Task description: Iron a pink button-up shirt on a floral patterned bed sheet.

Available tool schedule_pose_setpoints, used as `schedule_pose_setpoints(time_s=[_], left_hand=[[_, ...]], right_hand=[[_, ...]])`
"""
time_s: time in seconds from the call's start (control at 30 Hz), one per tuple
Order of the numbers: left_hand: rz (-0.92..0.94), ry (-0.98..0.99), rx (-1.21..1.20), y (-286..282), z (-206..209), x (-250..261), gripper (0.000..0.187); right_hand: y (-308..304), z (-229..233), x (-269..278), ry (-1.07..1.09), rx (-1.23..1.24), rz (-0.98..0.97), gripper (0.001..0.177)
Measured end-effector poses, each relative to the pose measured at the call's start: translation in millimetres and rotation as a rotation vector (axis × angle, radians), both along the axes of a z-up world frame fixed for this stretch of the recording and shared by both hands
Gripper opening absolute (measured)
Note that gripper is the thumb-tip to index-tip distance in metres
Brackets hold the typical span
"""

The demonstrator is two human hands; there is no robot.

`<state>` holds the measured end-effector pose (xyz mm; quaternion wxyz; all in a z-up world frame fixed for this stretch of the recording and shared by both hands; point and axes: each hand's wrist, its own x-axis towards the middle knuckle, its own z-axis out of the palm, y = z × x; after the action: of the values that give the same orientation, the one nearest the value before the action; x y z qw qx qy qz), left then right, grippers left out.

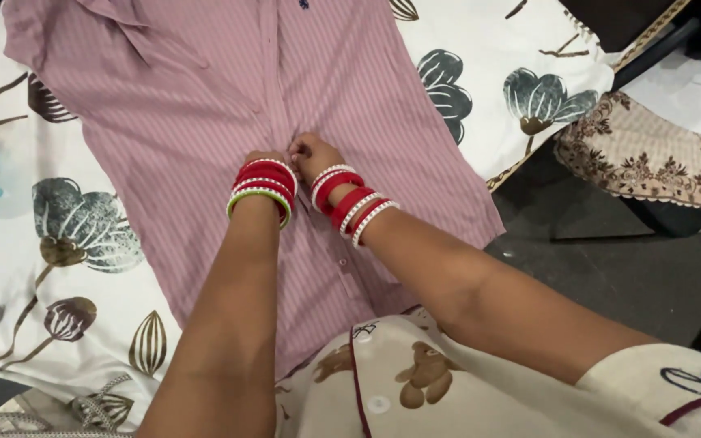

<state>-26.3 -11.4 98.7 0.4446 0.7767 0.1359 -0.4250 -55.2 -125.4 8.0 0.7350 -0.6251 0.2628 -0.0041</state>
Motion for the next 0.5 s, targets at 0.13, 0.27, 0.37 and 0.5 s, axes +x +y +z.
schedule_pose_setpoints(time_s=[0.13,0.27,0.37,0.5], left_hand=[[0.019,-0.018,-0.043,-1,-10,-2,0.028],[0.051,-0.047,-0.085,1,-15,1,0.028],[0.078,-0.075,-0.121,1,-21,11,0.028],[0.122,-0.106,-0.154,11,-29,19,0.029]], right_hand=[[9,83,-17,-0.007,-0.714,0.12,0.013],[3,76,-9,0.009,-0.871,0.22,0.018],[-10,63,4,-0.022,-0.944,0.31,0.022],[-14,68,15,0.012,-0.848,0.462,0.03]])
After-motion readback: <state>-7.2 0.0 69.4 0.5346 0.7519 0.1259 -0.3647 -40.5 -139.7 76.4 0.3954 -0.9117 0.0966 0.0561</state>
